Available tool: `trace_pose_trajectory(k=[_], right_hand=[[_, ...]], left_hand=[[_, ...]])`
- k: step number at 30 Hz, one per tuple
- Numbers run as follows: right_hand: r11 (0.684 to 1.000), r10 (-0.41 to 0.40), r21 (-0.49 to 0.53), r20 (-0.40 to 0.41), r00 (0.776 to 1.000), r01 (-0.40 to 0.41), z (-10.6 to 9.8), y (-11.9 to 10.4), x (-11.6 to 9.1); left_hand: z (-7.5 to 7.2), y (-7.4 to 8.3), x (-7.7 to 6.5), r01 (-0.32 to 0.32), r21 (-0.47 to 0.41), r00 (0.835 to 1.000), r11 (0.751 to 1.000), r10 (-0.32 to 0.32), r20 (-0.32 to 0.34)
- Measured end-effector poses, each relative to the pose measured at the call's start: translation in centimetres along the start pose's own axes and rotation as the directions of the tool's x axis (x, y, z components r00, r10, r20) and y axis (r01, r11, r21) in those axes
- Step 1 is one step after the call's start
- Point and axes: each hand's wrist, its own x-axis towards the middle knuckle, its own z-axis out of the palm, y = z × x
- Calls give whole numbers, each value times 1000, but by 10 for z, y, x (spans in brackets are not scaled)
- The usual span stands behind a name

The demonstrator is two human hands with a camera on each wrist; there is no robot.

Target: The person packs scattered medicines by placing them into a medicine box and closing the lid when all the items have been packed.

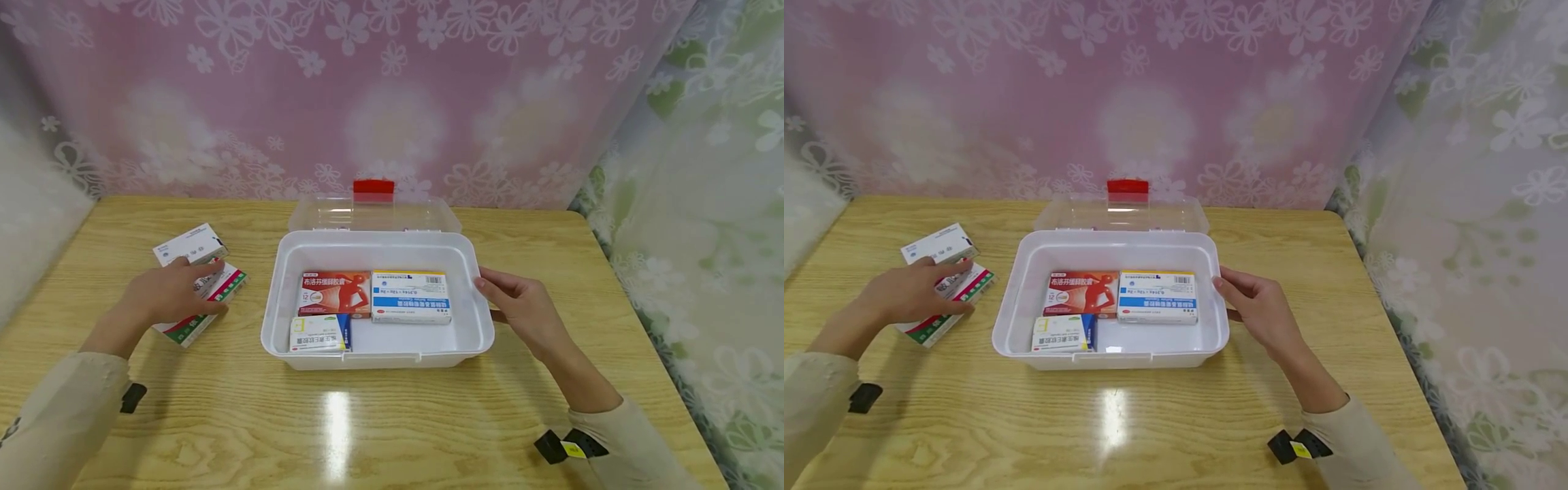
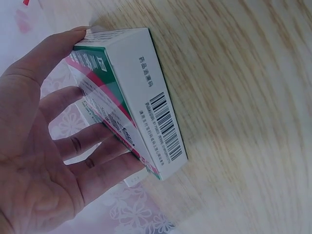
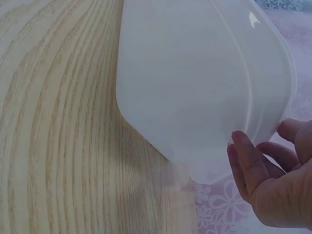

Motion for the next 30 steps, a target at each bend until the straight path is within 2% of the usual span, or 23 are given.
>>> trace_pose_trajectory(k=[10,15,22,30], right_hand=[[1000,6,26,-1,1000,-6,0,1,2],[999,7,33,3,1000,-7,1,3,1],[1000,-4,31,-1,1000,4,0,2,1],[999,12,47,-1,1000,-12,0,2,1]], left_hand=[[4,-3,-2,-51,22,997,998,53,-61],[7,-3,-5,-54,18,995,998,56,-83],[4,-2,-5,-65,25,994,998,67,-86],[8,-1,-6,-64,53,994,997,69,-87]])
